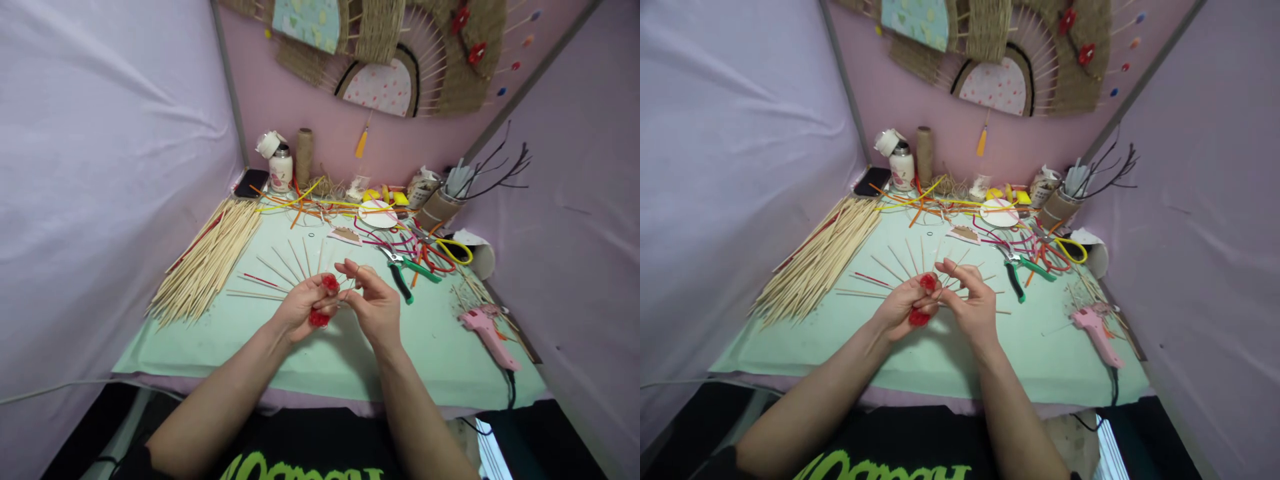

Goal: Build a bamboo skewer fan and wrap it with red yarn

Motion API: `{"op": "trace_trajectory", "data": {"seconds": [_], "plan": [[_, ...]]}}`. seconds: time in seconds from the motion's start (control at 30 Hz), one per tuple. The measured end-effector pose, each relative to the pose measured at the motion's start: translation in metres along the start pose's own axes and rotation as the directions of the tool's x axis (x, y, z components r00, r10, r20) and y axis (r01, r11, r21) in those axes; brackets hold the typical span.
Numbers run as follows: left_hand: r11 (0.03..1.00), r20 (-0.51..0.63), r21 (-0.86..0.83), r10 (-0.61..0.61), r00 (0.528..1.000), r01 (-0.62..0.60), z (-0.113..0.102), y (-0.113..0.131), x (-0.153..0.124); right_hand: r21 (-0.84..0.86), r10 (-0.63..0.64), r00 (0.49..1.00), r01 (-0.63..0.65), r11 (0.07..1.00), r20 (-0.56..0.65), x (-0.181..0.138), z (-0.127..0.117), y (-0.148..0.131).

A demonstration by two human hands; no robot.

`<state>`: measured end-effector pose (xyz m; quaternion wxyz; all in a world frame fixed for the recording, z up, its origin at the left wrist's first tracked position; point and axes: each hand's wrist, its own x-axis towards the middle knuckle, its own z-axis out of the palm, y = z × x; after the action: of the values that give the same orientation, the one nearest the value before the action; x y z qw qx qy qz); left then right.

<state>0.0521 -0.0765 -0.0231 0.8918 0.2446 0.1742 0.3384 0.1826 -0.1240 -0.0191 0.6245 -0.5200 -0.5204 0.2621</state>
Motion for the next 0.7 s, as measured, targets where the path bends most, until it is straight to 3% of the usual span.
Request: {"op": "trace_trajectory", "data": {"seconds": [0.1,0.27,0.43,0.53,0.7], "plan": [[1.000,-0.063,0.004,0.030,0.998,-0.030,0.001,0.000,0.002,-0.210,-0.104,0.992,0.117,0.971,0.072,0.002,-0.008,-0.008],[0.995,-0.170,0.055,0.092,0.981,-0.084,0.004,-0.003,0.003,-0.407,-0.165,0.981,0.194,0.893,0.106,0.002,-0.008,-0.011],[0.945,-0.273,0.299,0.221,0.936,-0.136,0.005,-0.008,0.003,-0.509,-0.197,0.973,0.233,0.829,0.124,0.001,-0.005,-0.007],[0.821,-0.240,0.554,0.314,0.918,-0.136,0.000,-0.009,0.002,-0.521,-0.188,0.976,0.217,0.826,0.109,0.001,-0.005,-0.007],[0.453,0.050,0.845,0.466,0.883,-0.286,-0.008,-0.007,-0.002,-0.439,0.001,0.998,0.028,0.898,0.065,0.002,-0.006,-0.008]]}}
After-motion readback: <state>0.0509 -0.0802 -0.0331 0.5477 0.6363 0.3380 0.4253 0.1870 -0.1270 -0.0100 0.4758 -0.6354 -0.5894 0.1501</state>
